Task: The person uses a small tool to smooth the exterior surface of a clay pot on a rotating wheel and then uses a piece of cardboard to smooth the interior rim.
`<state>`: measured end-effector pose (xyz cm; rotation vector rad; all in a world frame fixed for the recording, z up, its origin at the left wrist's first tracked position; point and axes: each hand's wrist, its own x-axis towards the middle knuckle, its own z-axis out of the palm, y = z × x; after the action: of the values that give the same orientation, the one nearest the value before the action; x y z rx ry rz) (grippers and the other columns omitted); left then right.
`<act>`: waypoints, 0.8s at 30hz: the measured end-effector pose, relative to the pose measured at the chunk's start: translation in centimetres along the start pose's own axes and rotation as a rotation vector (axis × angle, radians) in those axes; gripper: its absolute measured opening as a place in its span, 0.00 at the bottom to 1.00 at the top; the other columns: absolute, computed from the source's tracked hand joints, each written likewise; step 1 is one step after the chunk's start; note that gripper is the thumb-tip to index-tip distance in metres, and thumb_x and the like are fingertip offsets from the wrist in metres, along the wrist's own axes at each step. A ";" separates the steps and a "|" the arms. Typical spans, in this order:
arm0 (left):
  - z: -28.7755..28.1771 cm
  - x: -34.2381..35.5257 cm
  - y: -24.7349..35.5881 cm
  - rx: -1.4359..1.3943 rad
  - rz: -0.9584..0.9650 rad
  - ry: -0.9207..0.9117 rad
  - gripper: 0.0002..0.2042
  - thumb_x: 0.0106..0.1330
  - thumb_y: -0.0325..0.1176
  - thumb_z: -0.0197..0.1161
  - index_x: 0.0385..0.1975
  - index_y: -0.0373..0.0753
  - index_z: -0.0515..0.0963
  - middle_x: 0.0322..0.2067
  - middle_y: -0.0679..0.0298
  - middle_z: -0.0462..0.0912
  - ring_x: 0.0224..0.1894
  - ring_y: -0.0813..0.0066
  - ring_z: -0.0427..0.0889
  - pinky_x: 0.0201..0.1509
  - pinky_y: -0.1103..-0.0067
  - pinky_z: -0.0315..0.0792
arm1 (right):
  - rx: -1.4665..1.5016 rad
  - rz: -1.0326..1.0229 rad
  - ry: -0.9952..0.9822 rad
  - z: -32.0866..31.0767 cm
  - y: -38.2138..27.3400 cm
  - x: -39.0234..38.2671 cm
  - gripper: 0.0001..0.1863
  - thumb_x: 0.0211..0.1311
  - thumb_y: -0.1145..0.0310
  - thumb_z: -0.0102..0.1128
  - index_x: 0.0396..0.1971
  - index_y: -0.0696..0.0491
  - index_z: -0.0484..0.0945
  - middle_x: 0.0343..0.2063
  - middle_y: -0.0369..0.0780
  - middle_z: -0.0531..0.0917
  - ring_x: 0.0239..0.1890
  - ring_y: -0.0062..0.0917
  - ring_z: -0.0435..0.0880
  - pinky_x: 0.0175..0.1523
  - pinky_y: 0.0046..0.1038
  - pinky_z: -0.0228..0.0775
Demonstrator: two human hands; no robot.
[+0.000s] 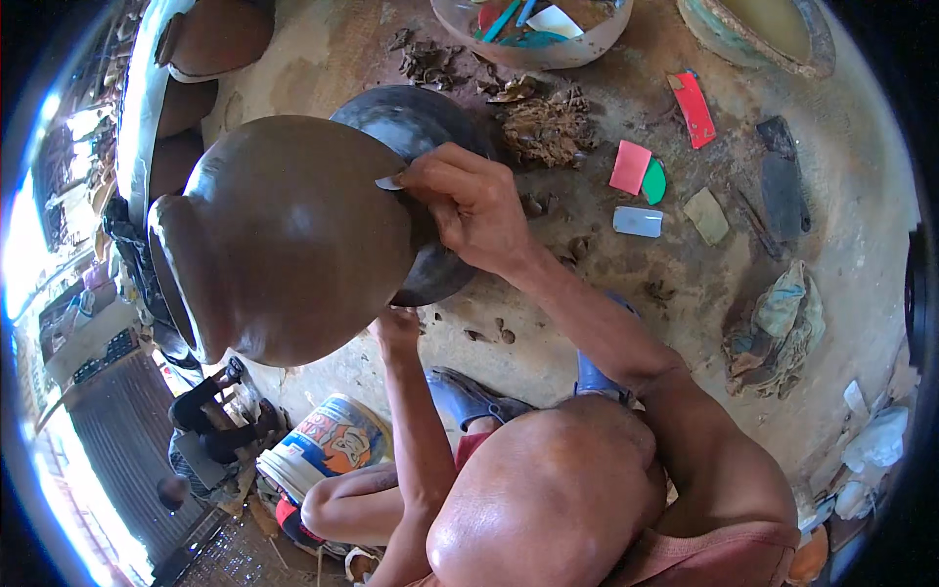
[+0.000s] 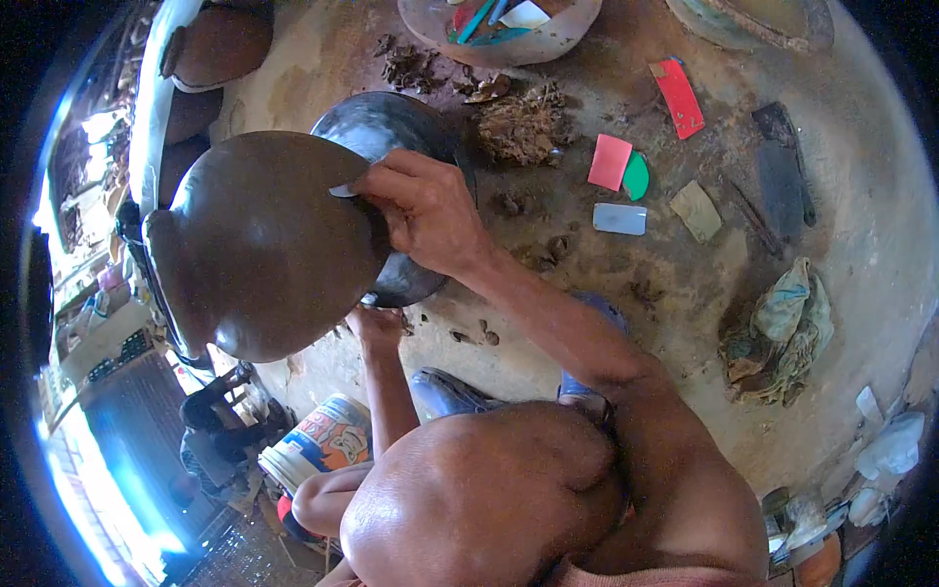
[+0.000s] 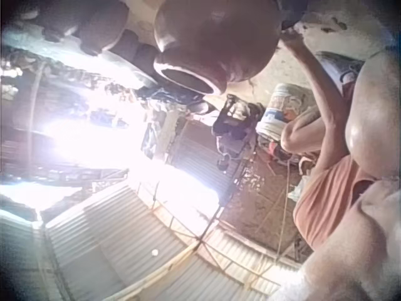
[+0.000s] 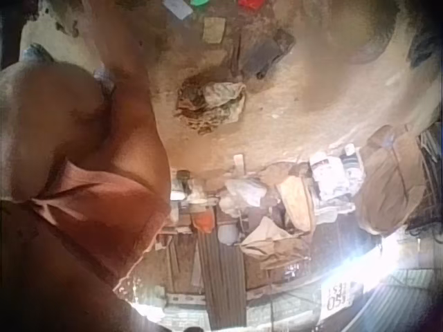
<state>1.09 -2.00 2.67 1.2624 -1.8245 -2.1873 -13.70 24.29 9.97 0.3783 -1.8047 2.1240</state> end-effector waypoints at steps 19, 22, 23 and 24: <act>6.0 -2.5 -4.5 -0.206 0.010 0.365 0.32 0.75 0.67 0.43 0.67 0.51 0.65 0.67 0.58 0.68 0.64 0.61 0.73 0.57 0.63 0.76 | -0.070 0.062 0.016 1.2 6.2 0.3 0.18 0.46 0.89 0.59 0.37 0.56 0.83 0.30 0.45 0.82 0.33 0.40 0.85 0.37 0.37 0.76; 8.8 -7.3 -4.5 -0.125 -0.553 -0.187 0.35 0.75 0.67 0.44 0.68 0.45 0.62 0.65 0.57 0.67 0.62 0.57 0.74 0.58 0.59 0.75 | -0.056 0.134 -0.006 0.3 7.4 0.3 0.17 0.49 0.88 0.61 0.38 0.55 0.83 0.30 0.45 0.83 0.34 0.41 0.86 0.38 0.38 0.76; 8.9 -7.3 -4.3 -0.133 -0.514 -0.081 0.35 0.74 0.67 0.45 0.68 0.44 0.62 0.65 0.57 0.68 0.62 0.56 0.75 0.58 0.59 0.75 | -0.082 0.151 -0.026 0.2 7.6 0.1 0.16 0.50 0.87 0.61 0.39 0.55 0.83 0.30 0.45 0.83 0.34 0.42 0.86 0.38 0.38 0.76; 8.9 -7.0 -3.9 -0.140 -0.477 0.022 0.36 0.74 0.68 0.45 0.68 0.43 0.63 0.64 0.56 0.69 0.61 0.56 0.75 0.58 0.59 0.75 | -0.110 0.168 -0.046 0.0 7.8 0.0 0.15 0.51 0.86 0.61 0.39 0.55 0.83 0.30 0.45 0.83 0.35 0.42 0.86 0.39 0.38 0.76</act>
<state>2.41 9.89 3.22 1.8299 -1.4399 -2.4486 -16.88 23.17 2.90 0.2589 -2.0348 2.1273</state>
